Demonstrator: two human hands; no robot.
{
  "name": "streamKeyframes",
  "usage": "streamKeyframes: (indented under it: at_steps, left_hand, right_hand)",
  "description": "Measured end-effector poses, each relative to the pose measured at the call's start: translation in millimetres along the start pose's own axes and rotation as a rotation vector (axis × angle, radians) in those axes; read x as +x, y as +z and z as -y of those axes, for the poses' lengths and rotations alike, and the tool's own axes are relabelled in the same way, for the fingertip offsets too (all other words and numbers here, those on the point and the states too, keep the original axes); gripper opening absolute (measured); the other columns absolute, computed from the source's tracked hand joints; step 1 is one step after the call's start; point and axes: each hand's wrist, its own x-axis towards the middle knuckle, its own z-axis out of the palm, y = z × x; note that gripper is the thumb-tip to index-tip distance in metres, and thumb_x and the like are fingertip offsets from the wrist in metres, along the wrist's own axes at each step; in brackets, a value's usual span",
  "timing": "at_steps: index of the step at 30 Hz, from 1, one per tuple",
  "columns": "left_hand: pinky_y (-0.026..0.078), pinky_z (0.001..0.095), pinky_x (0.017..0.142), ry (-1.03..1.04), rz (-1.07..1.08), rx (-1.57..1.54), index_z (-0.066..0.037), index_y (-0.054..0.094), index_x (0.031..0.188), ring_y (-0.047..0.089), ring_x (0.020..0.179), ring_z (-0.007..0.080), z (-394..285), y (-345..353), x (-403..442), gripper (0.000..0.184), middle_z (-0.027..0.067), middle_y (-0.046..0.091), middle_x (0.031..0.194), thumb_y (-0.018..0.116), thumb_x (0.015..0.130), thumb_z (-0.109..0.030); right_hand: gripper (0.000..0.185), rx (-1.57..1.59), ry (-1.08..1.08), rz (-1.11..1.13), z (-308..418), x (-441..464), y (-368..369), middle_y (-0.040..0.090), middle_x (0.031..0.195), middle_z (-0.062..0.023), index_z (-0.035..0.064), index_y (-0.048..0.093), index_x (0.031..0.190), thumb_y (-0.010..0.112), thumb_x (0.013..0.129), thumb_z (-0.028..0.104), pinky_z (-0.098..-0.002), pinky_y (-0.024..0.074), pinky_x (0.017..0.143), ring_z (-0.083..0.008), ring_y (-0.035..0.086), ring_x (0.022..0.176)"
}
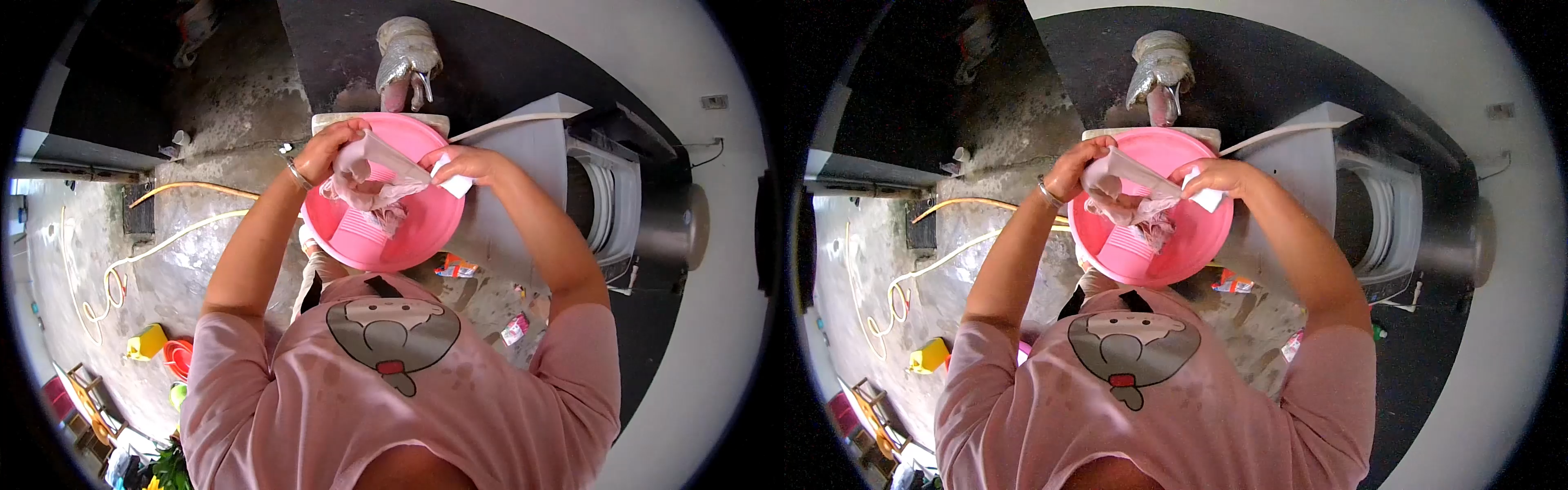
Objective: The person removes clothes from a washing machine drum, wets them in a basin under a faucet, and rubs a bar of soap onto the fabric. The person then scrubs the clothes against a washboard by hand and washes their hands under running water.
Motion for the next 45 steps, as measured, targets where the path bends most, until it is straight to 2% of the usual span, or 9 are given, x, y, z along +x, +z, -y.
streamKeyframes:
  at_steps: [7,13,16,22,31,34,36,39,45]
  left_hand:
    - [0.046,0.0345,0.089,-0.479,0.055,-0.038,0.006,0.047,0.119,0.060,0.096,0.0225,16.3,-8.0,-7.4,0.037,0.0156,0.057,0.113,0.044,0.088,-0.015]
    - [0.047,0.0341,0.085,-0.223,-0.008,-0.485,-0.006,0.043,0.127,0.058,0.095,0.0179,47.9,30.3,-3.6,0.036,0.0080,0.056,0.113,0.042,0.091,-0.013]
    - [0.049,0.0345,0.081,-0.030,-0.100,-0.584,-0.012,0.043,0.128,0.059,0.092,0.0183,82.5,18.2,14.4,0.036,0.0063,0.057,0.109,0.042,0.092,-0.011]
    - [0.049,0.0342,0.082,0.102,-0.165,-0.545,-0.015,0.045,0.124,0.058,0.094,0.0182,95.2,35.1,15.7,0.032,0.0045,0.056,0.107,0.044,0.092,-0.012]
    - [0.050,0.0277,0.067,0.238,-0.421,-0.163,-0.006,0.056,0.108,0.059,0.079,0.0139,106.2,23.4,24.4,0.024,0.0044,0.060,0.092,0.049,0.086,-0.007]
    - [0.050,0.0288,0.063,0.257,-0.241,-0.422,-0.006,0.056,0.106,0.058,0.074,0.0149,134.9,-24.2,48.9,0.023,0.0058,0.060,0.088,0.047,0.085,-0.006]
    - [0.050,0.0307,0.062,0.370,-0.274,0.302,-0.005,0.056,0.099,0.058,0.069,0.0160,117.7,-39.4,47.8,0.018,0.0062,0.060,0.082,0.047,0.087,-0.014]
    - [0.051,0.0290,0.063,0.258,-0.487,-0.374,-0.008,0.056,0.092,0.059,0.067,0.0168,104.9,-36.5,50.7,0.020,0.0058,0.059,0.075,0.057,0.085,-0.027]
    - [0.038,0.0206,0.041,0.218,-0.663,-0.283,-0.012,0.058,0.092,0.049,0.049,0.0101,83.2,2.6,42.9,0.019,-0.0008,0.052,0.060,0.057,0.085,-0.029]
  right_hand:
    - [0.019,-0.102,-0.132,-0.224,4.3,15.4,-14.7,0.060,0.074,-0.0013,0.0057,0.059,0.087,0.067,0.071,0.010,-0.0209,0.0433,0.056,-0.0087,0.056,0.063]
    - [0.028,-0.077,-0.541,-0.940,-6.9,37.6,28.6,0.060,0.085,-0.0042,0.0032,0.061,0.097,0.069,0.071,0.009,-0.0242,0.0449,0.066,-0.0110,0.056,0.076]
    - [0.030,0.068,-0.503,-0.803,-5.3,15.4,89.9,0.059,0.092,-0.0059,0.0024,0.062,0.095,0.072,0.068,0.010,-0.0259,0.0453,0.069,-0.0120,0.056,0.083]
    - [0.021,-0.385,-0.573,-1.204,-23.8,42.9,121.9,0.055,0.087,-0.0075,0.0006,0.062,0.082,0.071,0.065,0.008,-0.0308,0.0449,0.075,-0.0194,0.056,0.081]
    - [0.008,0.053,-0.616,-0.579,-21.4,30.0,120.5,0.060,0.076,-0.0024,0.0022,0.060,0.083,0.063,0.076,0.004,-0.0234,0.0448,0.061,-0.0091,0.057,0.068]
    - [0.009,0.061,-0.641,-0.472,-21.4,35.7,141.3,0.059,0.076,-0.0011,0.0024,0.059,0.084,0.064,0.078,0.003,-0.0223,0.0445,0.059,-0.0077,0.055,0.067]
    - [0.008,-0.130,-0.781,-0.538,-24.2,40.8,156.1,0.059,0.076,0.0006,0.0023,0.059,0.084,0.063,0.078,0.002,-0.0228,0.0445,0.062,-0.0086,0.055,0.069]
    - [0.008,-0.199,-0.742,-0.515,-17.2,29.8,172.5,0.059,0.078,-0.0025,0.0005,0.058,0.081,0.064,0.076,0.003,-0.0242,0.0437,0.066,-0.0098,0.055,0.072]
    - [0.008,-0.308,-0.819,-0.503,-11.4,30.9,182.5,0.058,0.078,-0.0061,-0.0002,0.058,0.078,0.063,0.074,0.004,-0.0278,0.0433,0.071,-0.0152,0.056,0.076]
